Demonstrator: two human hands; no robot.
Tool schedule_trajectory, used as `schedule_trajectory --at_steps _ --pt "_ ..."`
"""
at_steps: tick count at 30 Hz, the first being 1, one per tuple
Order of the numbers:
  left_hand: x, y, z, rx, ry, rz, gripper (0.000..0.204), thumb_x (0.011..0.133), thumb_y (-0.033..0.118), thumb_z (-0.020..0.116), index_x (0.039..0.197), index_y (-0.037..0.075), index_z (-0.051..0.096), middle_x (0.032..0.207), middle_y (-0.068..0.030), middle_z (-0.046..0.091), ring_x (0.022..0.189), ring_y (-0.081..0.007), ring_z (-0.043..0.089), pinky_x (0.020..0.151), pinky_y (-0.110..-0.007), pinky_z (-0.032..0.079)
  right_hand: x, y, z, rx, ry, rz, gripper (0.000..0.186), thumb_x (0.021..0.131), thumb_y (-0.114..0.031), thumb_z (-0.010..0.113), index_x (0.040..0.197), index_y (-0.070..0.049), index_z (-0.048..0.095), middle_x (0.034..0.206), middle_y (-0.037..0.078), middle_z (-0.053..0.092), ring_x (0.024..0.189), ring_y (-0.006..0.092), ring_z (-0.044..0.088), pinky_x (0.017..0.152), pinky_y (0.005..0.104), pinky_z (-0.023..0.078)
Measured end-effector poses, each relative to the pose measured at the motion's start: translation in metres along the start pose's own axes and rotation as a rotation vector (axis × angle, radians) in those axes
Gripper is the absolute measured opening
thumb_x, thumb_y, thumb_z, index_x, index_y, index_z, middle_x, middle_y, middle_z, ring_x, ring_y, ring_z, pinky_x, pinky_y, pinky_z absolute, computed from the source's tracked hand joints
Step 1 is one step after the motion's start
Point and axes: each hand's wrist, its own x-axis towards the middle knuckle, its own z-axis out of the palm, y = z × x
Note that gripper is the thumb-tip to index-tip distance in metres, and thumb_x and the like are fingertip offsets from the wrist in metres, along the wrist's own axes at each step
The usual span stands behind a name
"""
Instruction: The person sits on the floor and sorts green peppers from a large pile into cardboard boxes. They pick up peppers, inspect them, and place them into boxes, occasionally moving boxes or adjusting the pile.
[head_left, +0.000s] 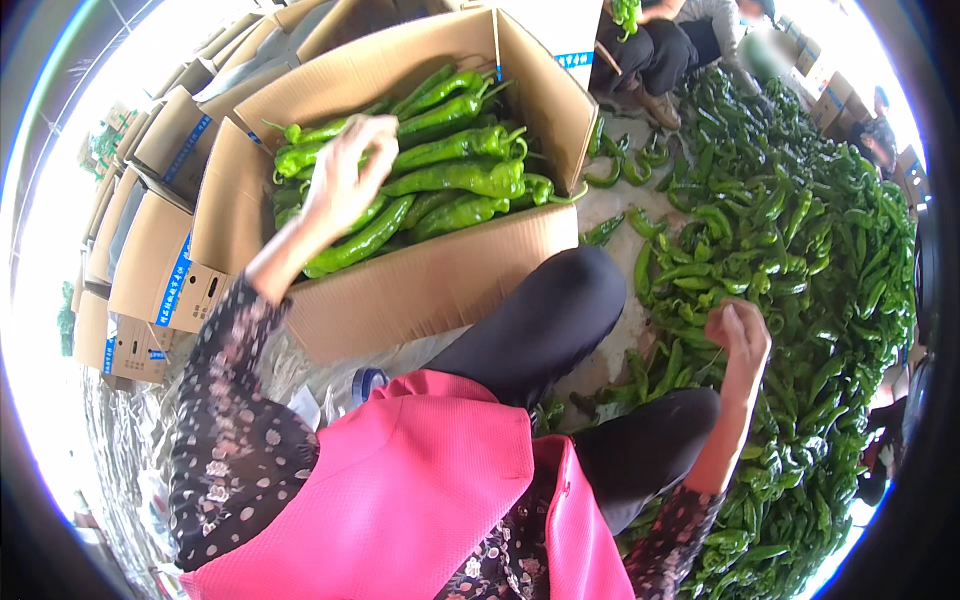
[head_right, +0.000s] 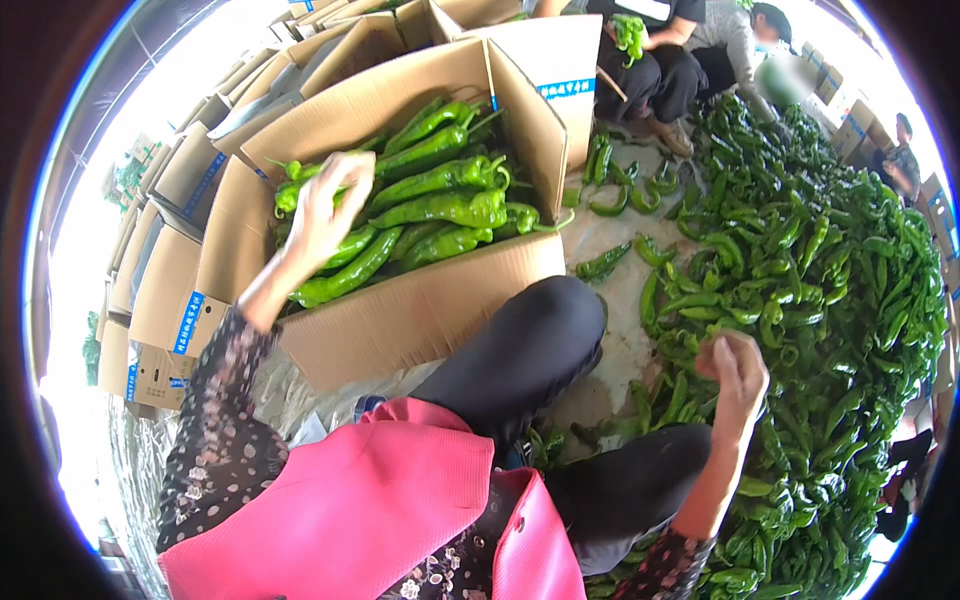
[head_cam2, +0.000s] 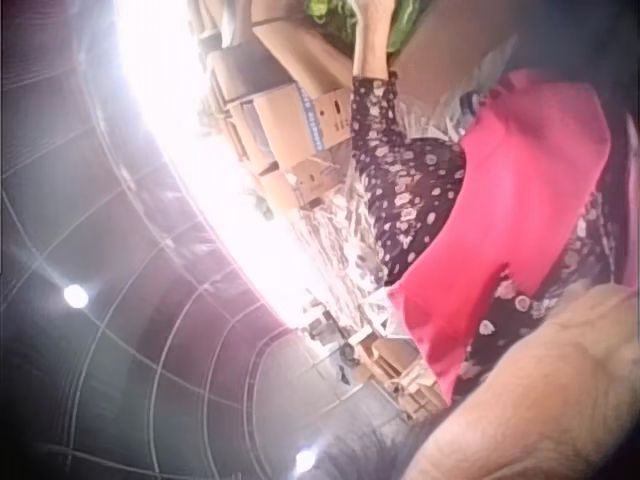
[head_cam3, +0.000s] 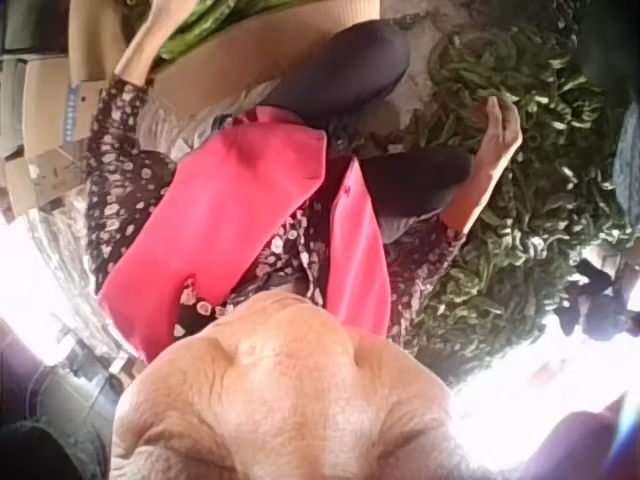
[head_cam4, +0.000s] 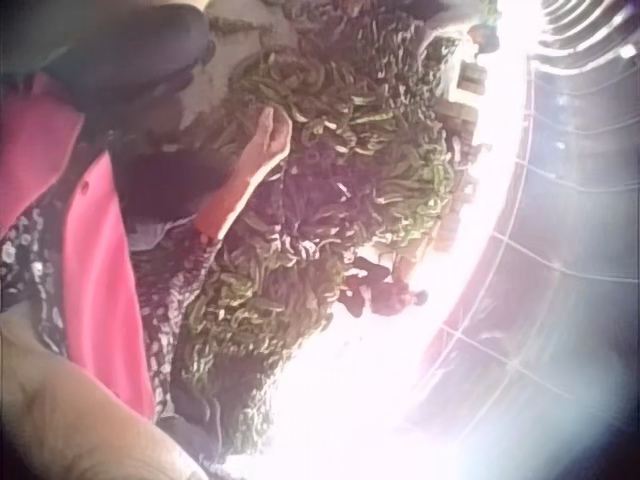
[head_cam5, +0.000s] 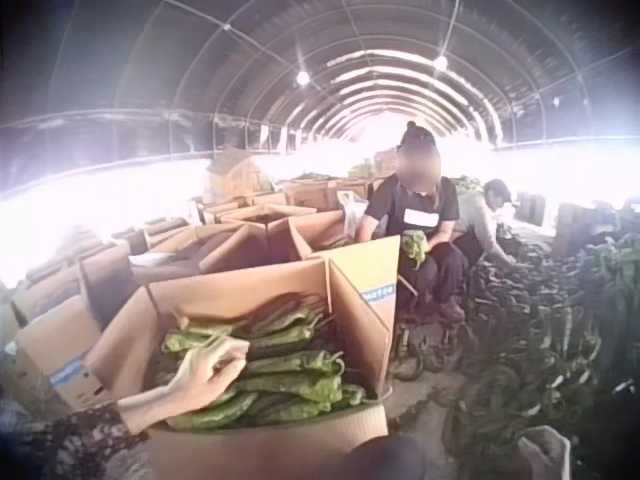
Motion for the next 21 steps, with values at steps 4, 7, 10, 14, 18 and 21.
schedule_trajectory --at_steps 4,7,10,14,18,21 --pt "-0.075 0.060 0.013 0.173 -0.465 0.207 0.056 0.081 0.021 0.071 0.131 0.005 0.051 0.126 -0.0153 0.053 0.112 -0.0302 0.057 0.093 -0.039 0.050 0.043 -0.006 0.036 -0.025 -0.122 -0.019 0.027 0.093 -0.021 0.060 0.107 0.002 0.063 0.089 0.009 0.067 0.075 0.0140 0.065 0.073 0.0266 0.053" --pt "-0.082 0.047 0.045 0.290 -0.448 0.159 0.059 0.078 0.031 0.075 0.124 0.003 0.052 0.120 -0.0145 0.055 0.108 -0.0317 0.057 0.089 -0.039 0.050 0.063 -0.005 0.057 0.009 -0.301 -0.019 0.022 0.094 -0.014 0.059 0.107 0.003 0.062 0.089 0.009 0.068 0.075 0.0144 0.066 0.072 0.0278 0.054" --pt "-0.081 0.023 0.071 0.272 -0.514 0.045 0.059 0.078 0.038 0.075 0.118 0.001 0.052 0.111 -0.0141 0.056 0.099 -0.0319 0.058 0.082 -0.039 0.051 0.060 0.007 0.059 -0.055 -0.372 0.022 0.023 0.092 -0.013 0.060 0.106 0.005 0.062 0.089 0.010 0.066 0.074 0.0133 0.065 0.070 0.0272 0.053" --pt "-0.070 0.013 0.081 0.239 -0.487 0.150 0.061 0.077 0.044 0.075 0.111 -0.001 0.051 0.095 -0.0154 0.057 0.082 -0.0326 0.060 0.071 -0.041 0.052 0.035 0.039 0.045 -0.120 -0.367 0.198 0.014 0.087 -0.006 0.062 0.098 0.003 0.062 0.077 0.006 0.063 0.067 0.0098 0.058 0.065 0.0246 0.047" --pt "-0.082 0.003 0.072 0.250 -0.602 0.051 0.063 0.073 0.040 0.078 0.111 0.000 0.047 0.089 -0.0166 0.056 0.074 -0.0338 0.058 0.065 -0.043 0.050 0.020 0.037 0.044 -0.167 -0.464 0.288 0.018 0.082 0.001 0.065 0.099 0.000 0.062 0.078 0.008 0.063 0.069 0.0117 0.057 0.066 0.0257 0.047" --pt "-0.095 0.001 0.075 0.286 -0.640 0.012 0.064 0.070 0.035 0.079 0.112 0.001 0.045 0.087 -0.0168 0.056 0.070 -0.0336 0.057 0.063 -0.043 0.049 0.014 0.041 0.033 -0.130 -0.568 0.352 0.019 0.081 0.001 0.066 0.099 0.002 0.062 0.083 0.008 0.065 0.073 0.0129 0.062 0.068 0.0261 0.049"
